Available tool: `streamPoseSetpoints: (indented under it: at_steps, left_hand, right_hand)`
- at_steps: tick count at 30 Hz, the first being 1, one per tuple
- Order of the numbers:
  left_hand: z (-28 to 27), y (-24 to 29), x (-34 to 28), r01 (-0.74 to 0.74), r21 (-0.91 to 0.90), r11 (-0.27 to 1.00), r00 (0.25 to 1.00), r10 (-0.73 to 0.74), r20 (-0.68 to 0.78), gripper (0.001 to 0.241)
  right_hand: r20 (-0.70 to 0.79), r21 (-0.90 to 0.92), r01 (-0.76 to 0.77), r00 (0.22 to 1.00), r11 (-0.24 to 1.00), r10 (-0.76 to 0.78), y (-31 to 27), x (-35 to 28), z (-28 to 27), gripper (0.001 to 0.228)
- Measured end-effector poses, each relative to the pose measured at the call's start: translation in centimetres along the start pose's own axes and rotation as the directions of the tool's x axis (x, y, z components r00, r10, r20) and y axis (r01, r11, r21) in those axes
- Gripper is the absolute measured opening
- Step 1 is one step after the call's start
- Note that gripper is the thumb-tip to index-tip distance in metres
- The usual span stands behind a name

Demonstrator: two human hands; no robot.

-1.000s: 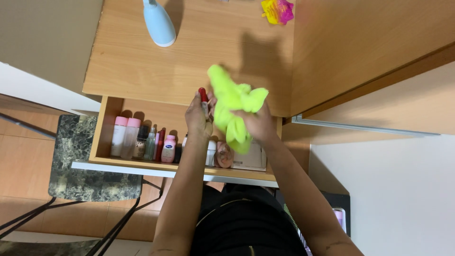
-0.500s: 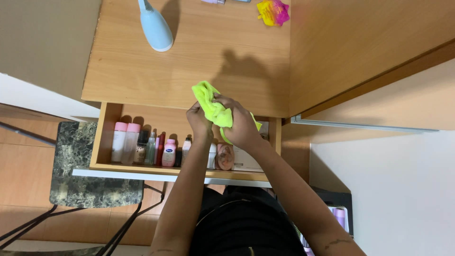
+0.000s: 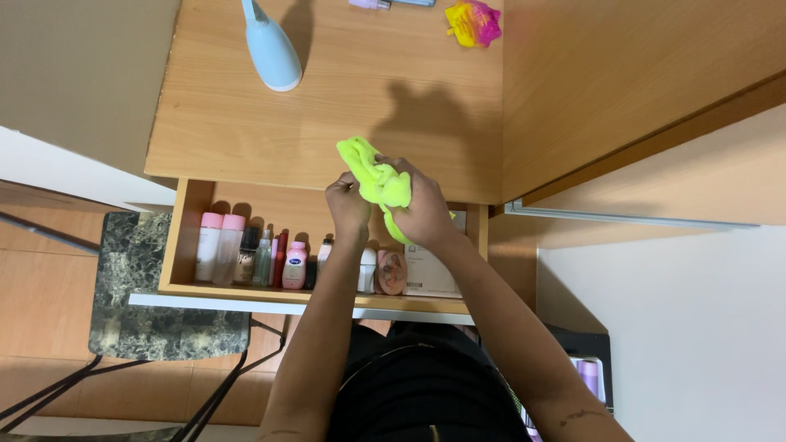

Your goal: The person wipes various cosmetic bottles, tubes, and containers with a green cloth and places them into an open drawer. The person handles items one by one, including a pink bottle, a white tube, and a small jar, cleaning each before storing it.

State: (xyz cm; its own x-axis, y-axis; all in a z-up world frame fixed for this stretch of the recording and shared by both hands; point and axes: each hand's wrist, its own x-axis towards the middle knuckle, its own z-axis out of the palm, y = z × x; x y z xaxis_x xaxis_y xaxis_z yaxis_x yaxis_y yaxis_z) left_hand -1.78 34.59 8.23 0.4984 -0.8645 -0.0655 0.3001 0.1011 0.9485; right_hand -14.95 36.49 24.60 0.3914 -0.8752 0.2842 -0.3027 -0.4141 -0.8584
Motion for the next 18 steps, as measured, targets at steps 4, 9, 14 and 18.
streamPoseSetpoints:
  at_steps: [4, 9, 14, 18]
  left_hand:
    - [0.6, 3.1, -0.9, 0.162, -0.047, 0.986, 0.984, -0.157, 0.086, 0.028]
    - [0.9, 2.0, -0.5, 0.16, -0.05, 0.986, 0.986, -0.162, -0.041, 0.024]
    - [0.7, 2.7, -0.9, 0.203, -0.021, 0.979, 0.979, -0.203, 0.03, 0.023]
    - [0.2, 4.0, -1.0, 0.296, 0.008, 0.955, 0.936, -0.292, 0.199, 0.032]
  right_hand:
    - [0.044, 0.068, -0.129, 0.991, 0.989, 0.126, 0.3, 0.3, -0.9, 0.04]
    - [-0.003, -0.035, -0.032, 0.999, 0.999, 0.032, -0.1, -0.2, -0.5, 0.043]
    - [0.011, -0.017, -0.073, 0.997, 0.997, 0.073, 0.6, -0.2, -0.8, 0.042]
    - [0.052, 0.155, -0.194, 0.981, 0.969, 0.188, 3.5, -0.2, -1.5, 0.04]
